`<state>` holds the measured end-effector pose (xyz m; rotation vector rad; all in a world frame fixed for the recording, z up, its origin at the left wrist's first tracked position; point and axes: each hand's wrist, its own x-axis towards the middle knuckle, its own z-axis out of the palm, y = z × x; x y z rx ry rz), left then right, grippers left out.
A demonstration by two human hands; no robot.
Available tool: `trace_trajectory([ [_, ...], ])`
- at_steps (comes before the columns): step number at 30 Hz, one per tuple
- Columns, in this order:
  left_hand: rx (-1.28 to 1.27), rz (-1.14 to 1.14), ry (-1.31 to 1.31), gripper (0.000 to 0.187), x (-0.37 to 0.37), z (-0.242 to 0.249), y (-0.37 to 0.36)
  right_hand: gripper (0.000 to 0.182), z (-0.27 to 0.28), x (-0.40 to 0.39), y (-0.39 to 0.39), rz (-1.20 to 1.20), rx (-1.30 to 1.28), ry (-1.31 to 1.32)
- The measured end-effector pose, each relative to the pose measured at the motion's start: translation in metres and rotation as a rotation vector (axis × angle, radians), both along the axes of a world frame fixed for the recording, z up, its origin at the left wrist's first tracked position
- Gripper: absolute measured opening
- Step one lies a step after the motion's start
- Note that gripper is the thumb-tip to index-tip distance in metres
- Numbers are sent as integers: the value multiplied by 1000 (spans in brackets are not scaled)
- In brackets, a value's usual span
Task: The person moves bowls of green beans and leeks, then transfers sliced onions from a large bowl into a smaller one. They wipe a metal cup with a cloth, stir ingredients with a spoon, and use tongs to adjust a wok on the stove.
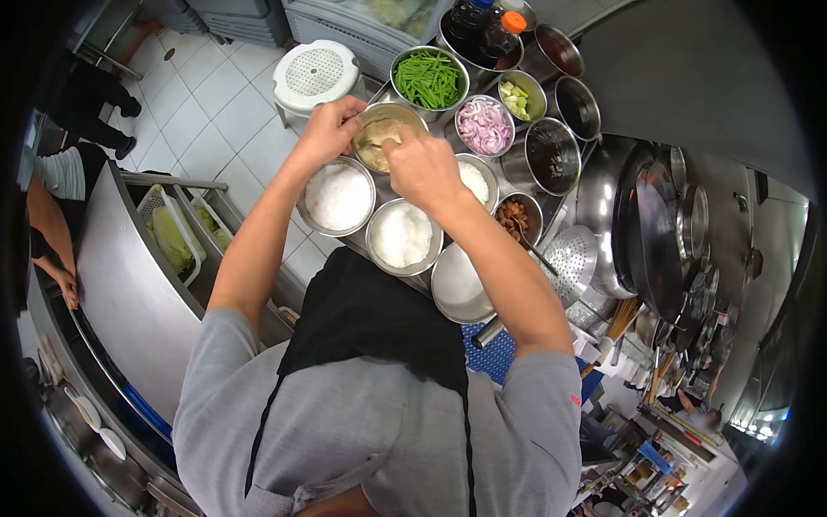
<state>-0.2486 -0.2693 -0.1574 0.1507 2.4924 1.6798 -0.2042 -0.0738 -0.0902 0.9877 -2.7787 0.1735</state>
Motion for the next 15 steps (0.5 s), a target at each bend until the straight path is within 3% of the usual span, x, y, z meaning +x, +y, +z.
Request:
trace_trajectory([
  [2,-4,0,15,30,-2,-4,0,8,10,0,4,-71,-48,22],
  [5,-18,-11,51,30,3,3,0,9,7,-10,9,76,-59,-26],
  [8,-45,-15,46,30,0,0,0,10,-2,-16,25,12,25,-62],
  [11,-43,-16,45,29,2,-7,-3,10,24,-8,19,-97,5,-145],
  [15,-45,-23,6,30,-1,-3,-2,13,16,1,19,6,79,-200],
])
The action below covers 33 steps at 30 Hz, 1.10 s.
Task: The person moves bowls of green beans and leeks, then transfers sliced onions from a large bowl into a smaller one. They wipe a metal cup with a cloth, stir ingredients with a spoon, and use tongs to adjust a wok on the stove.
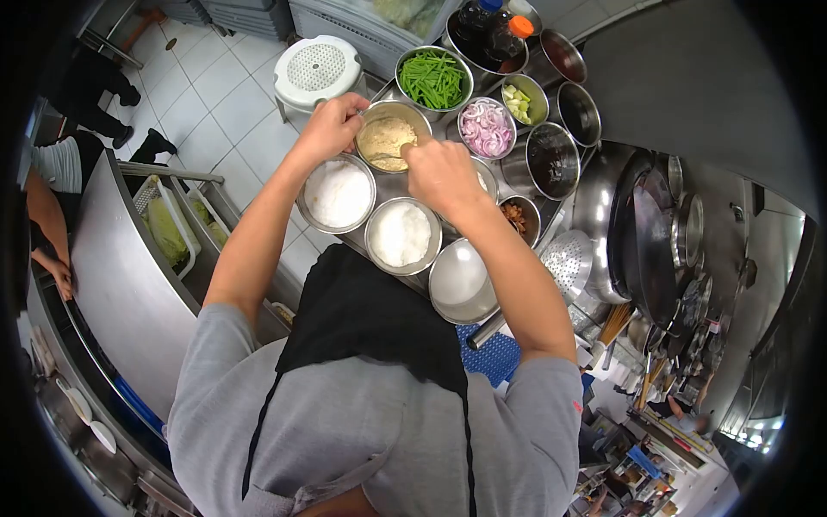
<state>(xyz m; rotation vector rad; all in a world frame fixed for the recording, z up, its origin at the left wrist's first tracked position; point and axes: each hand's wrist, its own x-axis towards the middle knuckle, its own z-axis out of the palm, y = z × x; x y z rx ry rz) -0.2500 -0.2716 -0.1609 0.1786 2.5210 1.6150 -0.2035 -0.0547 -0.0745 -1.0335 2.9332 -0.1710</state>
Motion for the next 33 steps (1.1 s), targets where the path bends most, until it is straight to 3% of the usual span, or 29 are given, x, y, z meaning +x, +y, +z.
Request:
trace_trajectory([
  [3,-5,-11,9,30,-2,5,-1,13,9,-3,2,-98,-67,80],
  [9,-29,11,25,31,7,17,6,12,-19,-8,-5,-198,138,171],
  [13,-38,35,62,31,6,5,4,9,11,3,4,-181,-1,185],
  [17,-28,37,42,31,6,11,6,7,41,4,9,-100,57,199],
  [21,-47,16,47,31,4,9,7,10,12,2,7,-12,245,127],
  [25,-78,31,145,31,7,8,4,5,2,10,14,-77,38,210],
  [33,-87,39,164,30,5,8,11,9,-3,9,12,-5,114,302],
])
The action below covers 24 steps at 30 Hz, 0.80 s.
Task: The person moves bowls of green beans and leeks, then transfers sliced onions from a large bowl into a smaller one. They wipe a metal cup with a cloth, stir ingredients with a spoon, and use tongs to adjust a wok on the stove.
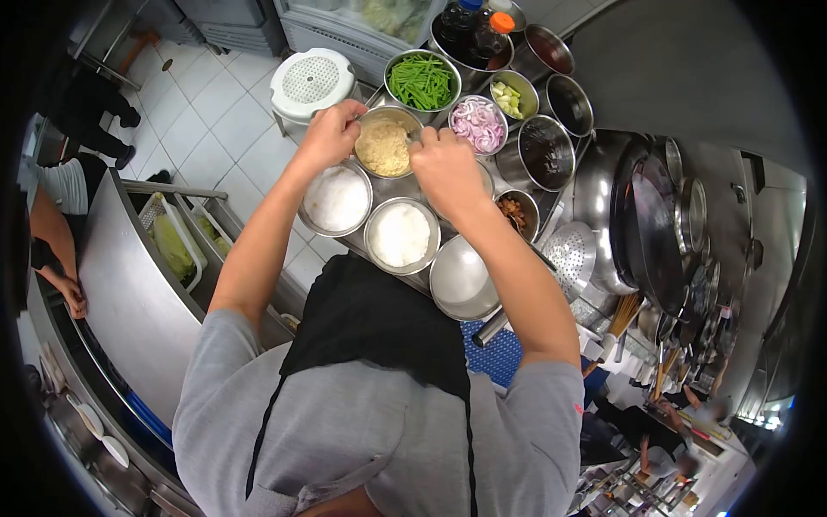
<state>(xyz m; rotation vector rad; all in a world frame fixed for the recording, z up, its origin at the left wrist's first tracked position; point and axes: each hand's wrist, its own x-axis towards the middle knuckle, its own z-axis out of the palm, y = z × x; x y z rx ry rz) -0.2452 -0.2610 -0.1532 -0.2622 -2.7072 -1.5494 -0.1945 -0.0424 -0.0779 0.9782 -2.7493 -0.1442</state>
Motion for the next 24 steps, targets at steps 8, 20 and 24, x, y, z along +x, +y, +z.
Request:
trace_trajectory([
  [8,44,5,-142,30,-2,-1,-5,2,29,17,-4,-156,-167,-58],
  [20,89,-24,-208,29,-5,-6,-9,8,27,31,4,-248,-329,-114],
  [24,89,-16,-228,29,-4,-3,-8,9,-13,40,21,-279,-422,-110],
])
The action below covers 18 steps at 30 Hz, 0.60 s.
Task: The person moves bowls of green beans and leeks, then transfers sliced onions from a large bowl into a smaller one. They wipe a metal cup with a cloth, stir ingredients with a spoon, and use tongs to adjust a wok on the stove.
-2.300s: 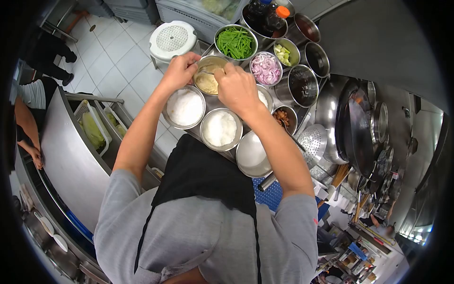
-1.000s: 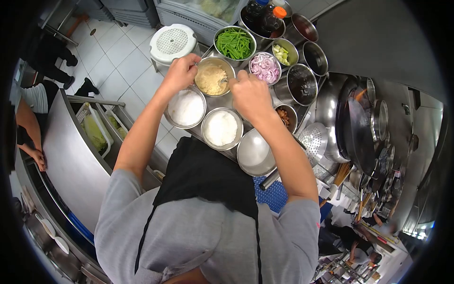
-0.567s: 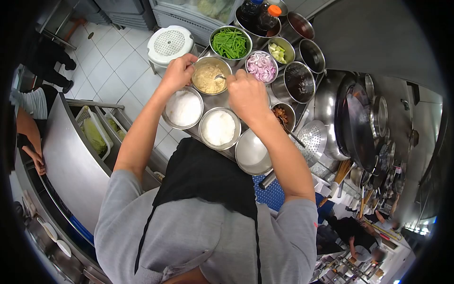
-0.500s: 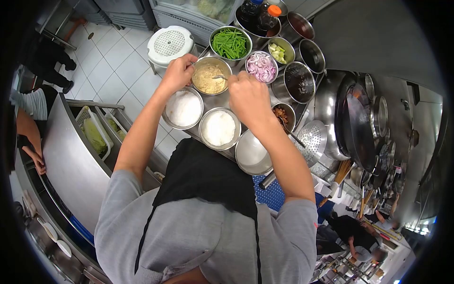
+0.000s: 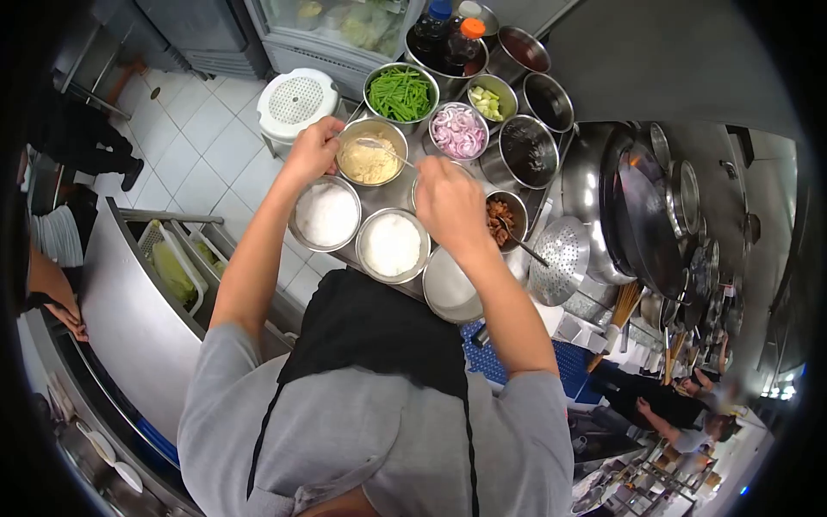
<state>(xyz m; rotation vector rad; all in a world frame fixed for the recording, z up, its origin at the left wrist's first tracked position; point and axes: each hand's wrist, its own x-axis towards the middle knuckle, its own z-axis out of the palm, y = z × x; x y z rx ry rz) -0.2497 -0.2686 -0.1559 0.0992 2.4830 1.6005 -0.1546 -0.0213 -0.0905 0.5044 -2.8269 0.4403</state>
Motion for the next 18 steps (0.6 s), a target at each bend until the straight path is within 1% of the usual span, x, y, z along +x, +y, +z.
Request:
trace_trajectory([
  [1,-13,-7,6,29,-2,3,2,9,-18,0,6,-30,3,-20],
  [4,50,4,-11,28,0,2,2,9,-18,7,1,-46,-102,48],
  [5,55,-21,3,28,-1,-1,0,9,-17,8,-2,-47,-230,99],
  [8,102,3,-25,28,0,1,3,9,-34,4,7,-64,-84,-28],
  [12,43,-13,-54,25,-1,0,0,8,-21,12,-1,-84,-244,70],
  [13,22,-19,-65,24,-1,1,-1,7,-29,11,4,-111,-81,-51],
  [15,-69,-47,-56,24,-4,1,-4,7,-30,16,4,-111,-189,1],
  [17,-65,-55,-39,25,-6,0,-6,6,-27,18,-2,-91,-332,111],
  [18,-63,-64,-34,25,-4,0,-6,6,-30,19,-1,-121,-286,59],
])
